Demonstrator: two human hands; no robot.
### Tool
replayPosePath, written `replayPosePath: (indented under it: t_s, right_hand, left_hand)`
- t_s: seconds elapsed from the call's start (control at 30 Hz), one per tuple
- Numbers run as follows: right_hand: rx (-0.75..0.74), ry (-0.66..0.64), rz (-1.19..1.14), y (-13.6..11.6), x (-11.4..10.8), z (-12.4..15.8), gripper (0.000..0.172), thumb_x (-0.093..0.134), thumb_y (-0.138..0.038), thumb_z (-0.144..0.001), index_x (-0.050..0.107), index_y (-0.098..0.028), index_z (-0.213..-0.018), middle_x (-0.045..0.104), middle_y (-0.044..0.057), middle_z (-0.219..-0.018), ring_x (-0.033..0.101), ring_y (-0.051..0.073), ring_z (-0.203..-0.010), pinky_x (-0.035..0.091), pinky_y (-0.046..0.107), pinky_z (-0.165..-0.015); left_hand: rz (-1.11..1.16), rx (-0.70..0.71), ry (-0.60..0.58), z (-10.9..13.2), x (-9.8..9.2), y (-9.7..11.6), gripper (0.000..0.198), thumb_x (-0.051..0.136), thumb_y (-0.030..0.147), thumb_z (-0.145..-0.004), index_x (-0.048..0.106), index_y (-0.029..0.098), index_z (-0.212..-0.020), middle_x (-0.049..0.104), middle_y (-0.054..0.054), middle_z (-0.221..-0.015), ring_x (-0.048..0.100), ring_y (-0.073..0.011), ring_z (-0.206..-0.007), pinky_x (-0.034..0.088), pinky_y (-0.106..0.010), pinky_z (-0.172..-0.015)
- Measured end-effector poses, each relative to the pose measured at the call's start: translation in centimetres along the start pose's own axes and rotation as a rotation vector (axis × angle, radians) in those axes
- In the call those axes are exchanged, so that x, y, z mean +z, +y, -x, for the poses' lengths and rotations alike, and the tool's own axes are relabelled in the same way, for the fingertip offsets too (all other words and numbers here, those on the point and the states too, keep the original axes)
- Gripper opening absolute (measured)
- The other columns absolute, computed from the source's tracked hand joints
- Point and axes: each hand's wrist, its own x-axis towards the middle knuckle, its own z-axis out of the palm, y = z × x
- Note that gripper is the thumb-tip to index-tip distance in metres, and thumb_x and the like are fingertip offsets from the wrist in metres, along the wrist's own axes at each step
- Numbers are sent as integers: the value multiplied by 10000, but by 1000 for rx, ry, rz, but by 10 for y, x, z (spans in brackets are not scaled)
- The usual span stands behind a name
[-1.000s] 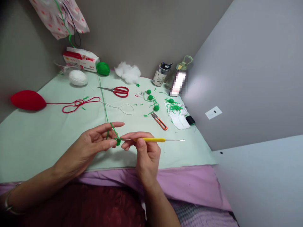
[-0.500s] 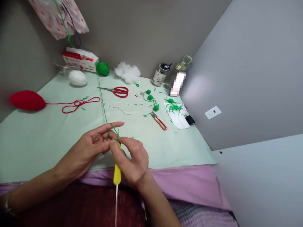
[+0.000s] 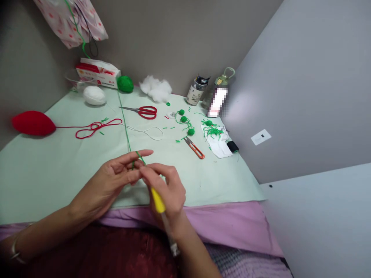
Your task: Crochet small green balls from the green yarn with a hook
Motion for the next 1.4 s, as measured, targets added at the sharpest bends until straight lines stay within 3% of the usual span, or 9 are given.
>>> replayPosePath:
  t_s: [0.1, 0.23, 0.4, 0.67, 0.83, 1.03, 1.13, 1.27, 1.4]
  right_hand:
    - [7, 18, 27, 1, -4, -1, 325, 623, -99, -974, 752, -294, -1201, 755, 63, -1079, 720, 198, -948, 619, 361, -778]
    - [253, 117, -320, 2, -7, -11, 228, 561, -171, -1020, 767, -267, -1037, 718, 25, -862, 663, 161, -726, 572, 341, -649]
    - [267, 13, -420, 3, -3, -13, 204, 599, -186, -1009, 779, -274, -1049, 766, 38, -979, 690, 180, -853, 587, 361, -747]
    - [440, 46, -694, 8, -5, -9, 210, 509, -247, -1067, 716, -236, -1035, 786, 34, -965, 718, 136, -734, 600, 311, -695]
    - [318, 9, -464, 3, -11, -9, 230, 485, -203, -1064, 711, -246, -1060, 773, 30, -954, 718, 151, -754, 607, 345, -725]
    - [-114, -129, 13, 5, -13, -1, 303, 540, -140, -1010, 673, -265, -1252, 774, 75, -1068, 747, 214, -961, 646, 369, -792]
    - [-194, -121, 198, 6, -9, 4, 417, 633, -107, -955, 683, -314, -1314, 758, 73, -1131, 740, 230, -1026, 647, 365, -828]
    - [24, 5, -60, 4, -7, 1, 333, 573, -112, -993, 736, -308, -1207, 746, 47, -1017, 716, 198, -909, 624, 361, -758]
    - [229, 85, -364, 1, -4, -9, 226, 550, -187, -1027, 760, -272, -1042, 729, 30, -887, 669, 175, -752, 575, 349, -655]
  left_hand:
    - [128, -138, -20, -4, 0, 0, 370, 874, 247, -804, 816, 244, -1168, 648, 20, -816, 520, -85, -729, 488, -219, -788]
    - [164, -120, 2, -7, -1, 3, 264, 875, 225, -784, 846, 211, -1046, 655, 8, -865, 589, -119, -848, 498, -289, -965]
    - [1, 3, 15, -4, 0, 2, 321, 880, 234, -780, 831, 264, -1096, 690, 12, -837, 604, -140, -849, 483, -275, -886]
    - [-76, 22, 5, 0, -3, 3, 327, 866, 242, -796, 825, 293, -1116, 658, 19, -854, 591, -134, -849, 476, -253, -831]
    - [-144, 50, 12, 2, -5, 3, 305, 846, 251, -824, 823, 303, -1124, 642, 22, -853, 587, -129, -851, 475, -246, -840]
    - [-170, 85, 47, 2, -4, -1, 386, 877, 251, -789, 811, 293, -1167, 655, 22, -837, 599, -142, -842, 491, -269, -876]
    - [-18, -10, 15, 0, -3, -3, 443, 890, 259, -776, 794, 292, -1208, 666, 25, -825, 597, -129, -813, 493, -259, -859]
    - [172, -194, -4, -1, -4, 1, 404, 891, 254, -770, 810, 227, -1165, 669, 6, -839, 600, -130, -833, 503, -282, -906]
    - [92, -96, -6, 0, -4, 2, 393, 876, 229, -786, 808, 252, -1173, 663, 19, -831, 582, -124, -835, 483, -269, -905]
